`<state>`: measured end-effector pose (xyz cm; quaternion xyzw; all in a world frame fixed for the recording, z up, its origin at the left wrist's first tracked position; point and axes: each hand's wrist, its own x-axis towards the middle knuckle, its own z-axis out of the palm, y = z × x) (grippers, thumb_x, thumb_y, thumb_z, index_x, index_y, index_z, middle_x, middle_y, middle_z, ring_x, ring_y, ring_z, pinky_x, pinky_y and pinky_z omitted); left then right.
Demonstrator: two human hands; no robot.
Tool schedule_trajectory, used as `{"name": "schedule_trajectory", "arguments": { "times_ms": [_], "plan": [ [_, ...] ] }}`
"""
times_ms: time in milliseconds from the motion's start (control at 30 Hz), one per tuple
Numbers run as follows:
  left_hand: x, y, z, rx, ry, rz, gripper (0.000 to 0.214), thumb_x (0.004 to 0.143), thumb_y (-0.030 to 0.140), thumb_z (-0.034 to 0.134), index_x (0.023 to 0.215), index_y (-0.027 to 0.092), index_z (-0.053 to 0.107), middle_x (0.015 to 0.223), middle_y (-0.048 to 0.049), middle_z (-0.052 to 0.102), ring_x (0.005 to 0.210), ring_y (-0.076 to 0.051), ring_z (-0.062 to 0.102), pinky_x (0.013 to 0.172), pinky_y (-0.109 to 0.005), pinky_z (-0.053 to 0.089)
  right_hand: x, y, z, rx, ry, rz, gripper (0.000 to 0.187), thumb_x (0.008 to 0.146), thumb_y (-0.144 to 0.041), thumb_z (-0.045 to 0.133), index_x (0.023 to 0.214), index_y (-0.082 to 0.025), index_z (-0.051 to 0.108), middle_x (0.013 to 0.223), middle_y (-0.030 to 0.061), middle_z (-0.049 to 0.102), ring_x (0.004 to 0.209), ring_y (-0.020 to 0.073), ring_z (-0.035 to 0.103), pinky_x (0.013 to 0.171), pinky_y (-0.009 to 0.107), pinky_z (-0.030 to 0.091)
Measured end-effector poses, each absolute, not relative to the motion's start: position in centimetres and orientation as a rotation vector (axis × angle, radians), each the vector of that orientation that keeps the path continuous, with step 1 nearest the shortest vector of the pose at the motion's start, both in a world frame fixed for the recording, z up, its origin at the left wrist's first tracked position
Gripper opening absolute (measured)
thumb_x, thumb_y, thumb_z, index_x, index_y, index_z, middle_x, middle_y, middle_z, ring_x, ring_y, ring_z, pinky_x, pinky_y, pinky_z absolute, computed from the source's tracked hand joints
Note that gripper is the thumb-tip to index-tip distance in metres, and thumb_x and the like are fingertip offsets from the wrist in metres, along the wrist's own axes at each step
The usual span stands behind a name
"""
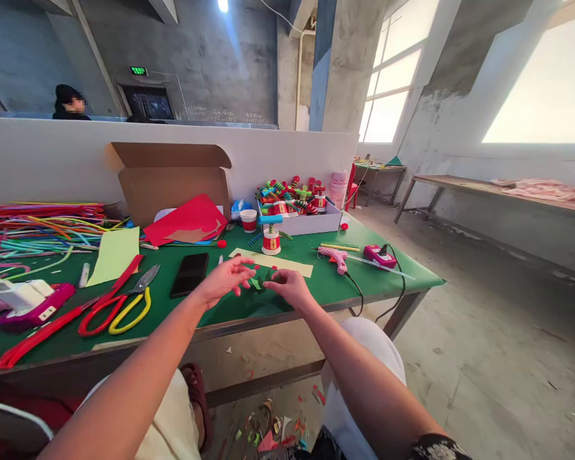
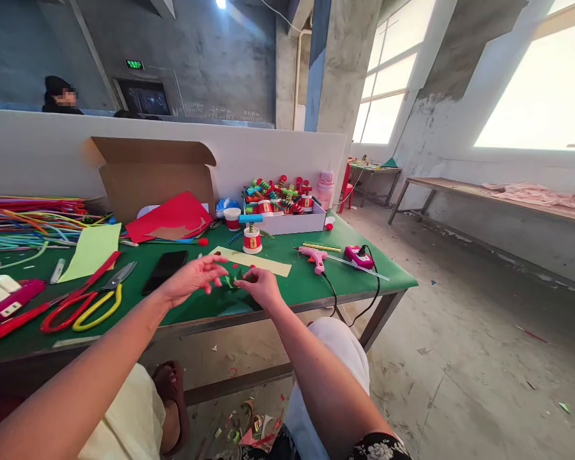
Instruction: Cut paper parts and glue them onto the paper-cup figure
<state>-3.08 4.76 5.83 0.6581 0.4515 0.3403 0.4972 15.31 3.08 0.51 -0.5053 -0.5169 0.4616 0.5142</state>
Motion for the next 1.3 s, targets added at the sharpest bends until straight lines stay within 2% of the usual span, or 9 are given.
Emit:
{"name": "schedule_trajectory", "arguments": {
  "times_ms": [100, 233, 367, 500, 600, 700, 867, 1000, 1300],
  "plan": [
    [-1.4, 4.8, 4.8, 1.478, 0.991, 0.728, 0.037, 0.064, 0.034, 0.081, 0.086, 0.014, 0.060, 0.059, 0.0014, 0.060, 0.051, -0.011, 0.058, 0.038, -0.016, 0.038, 15.3, 3.7, 0.4, -1.228, -1.376, 0.981, 0.037, 0.049, -0.045, 0.083, 0.058, -0.019, 0.059, 0.048, -0.0078, 0.046, 0.050, 0.0076, 0.036, 0.050, 0.023, 0.027],
    [-0.7, 4.7, 4.6, 1.379, 0.974, 0.826, 0.026, 0.069, 0.023, 0.080, 0.068, 0.013, 0.056, 0.052, 0.0001, 0.060, 0.046, -0.011, 0.061, 0.043, -0.019, 0.048, 15.7, 3.7, 0.6, -1.152, -1.317, 1.121, 0.036, 0.052, -0.047, 0.082, 0.062, -0.019, 0.062, 0.052, -0.0049, 0.053, 0.052, 0.0091, 0.043, 0.051, 0.024, 0.032],
    [-0.2, 4.5, 4.9, 1.218, 1.007, 0.998, 0.023, 0.068, 0.012, 0.079, 0.070, 0.013, 0.056, 0.055, 0.0014, 0.061, 0.052, -0.014, 0.066, 0.051, -0.024, 0.057, 16.9, 3.4, 1.1, -1.158, -1.231, 1.250, 0.034, 0.060, -0.050, 0.075, 0.064, -0.018, 0.065, 0.057, -0.0016, 0.059, 0.053, 0.0110, 0.049, 0.055, 0.027, 0.038],
    [-0.2, 4.3, 4.7, 1.071, 0.962, 1.077, 0.021, 0.070, 0.001, 0.073, 0.084, 0.011, 0.061, 0.061, 0.0003, 0.065, 0.057, -0.015, 0.069, 0.057, -0.025, 0.060, 17.9, 3.6, 1.3, -1.378, -1.471, 0.982, 0.020, 0.065, -0.032, 0.073, 0.054, -0.020, 0.061, 0.049, -0.0032, 0.053, 0.050, 0.0114, 0.044, 0.054, 0.028, 0.033],
    [-0.2, 4.2, 4.6, 0.992, 0.965, 1.079, 0.019, 0.072, -0.004, 0.069, 0.083, 0.009, 0.062, 0.064, -0.0014, 0.066, 0.060, -0.015, 0.070, 0.058, -0.023, 0.060, 18.0, 3.8, 1.4, -1.406, -1.542, 0.768, 0.010, 0.062, -0.021, 0.074, 0.059, -0.021, 0.065, 0.055, -0.0026, 0.057, 0.054, 0.0120, 0.045, 0.059, 0.028, 0.034],
    [0.3, 4.0, 4.3, 0.941, 0.985, 1.105, 0.014, 0.073, -0.001, 0.069, 0.075, 0.010, 0.061, 0.063, -0.0012, 0.065, 0.060, -0.015, 0.070, 0.057, -0.022, 0.059, 17.6, 3.7, 1.6, -1.306, -1.436, 0.717, 0.008, 0.068, -0.028, 0.072, 0.070, -0.021, 0.068, 0.071, -0.0006, 0.063, 0.056, 0.0107, 0.047, 0.061, 0.027, 0.037],
    [1.8, 3.7, 3.6, 0.867, 1.052, 1.170, 0.017, 0.067, 0.005, 0.075, 0.070, 0.012, 0.060, 0.061, -0.0001, 0.064, 0.054, -0.012, 0.066, 0.046, -0.017, 0.050, 16.5, 3.5, 1.5, -1.091, -1.304, 1.161, 0.030, 0.069, -0.045, 0.070, 0.077, -0.018, 0.063, 0.066, -0.0013, 0.062, 0.055, 0.0101, 0.052, 0.054, 0.024, 0.040],
    [2.5, 3.7, 3.0, 0.872, 1.038, 1.201, 0.022, 0.059, 0.010, 0.081, 0.066, 0.013, 0.060, 0.059, 0.0017, 0.063, 0.050, -0.008, 0.060, 0.045, -0.017, 0.047, 16.1, 3.8, 1.1, -1.072, -1.224, 1.218, 0.027, 0.062, -0.037, 0.076, 0.069, -0.018, 0.058, 0.056, -0.0043, 0.057, 0.051, 0.0092, 0.051, 0.052, 0.023, 0.042],
    [2.6, 3.8, 2.2, 1.116, 1.041, 1.141, 0.044, 0.036, 0.037, 0.090, 0.061, 0.013, 0.063, 0.053, 0.0022, 0.061, 0.046, -0.009, 0.056, 0.044, -0.020, 0.045, 16.3, 3.0, 1.4, -1.279, -1.403, 1.064, 0.009, 0.070, -0.020, 0.061, 0.063, -0.018, 0.055, 0.050, -0.0066, 0.054, 0.047, 0.0083, 0.048, 0.051, 0.021, 0.040]
  ]
}}
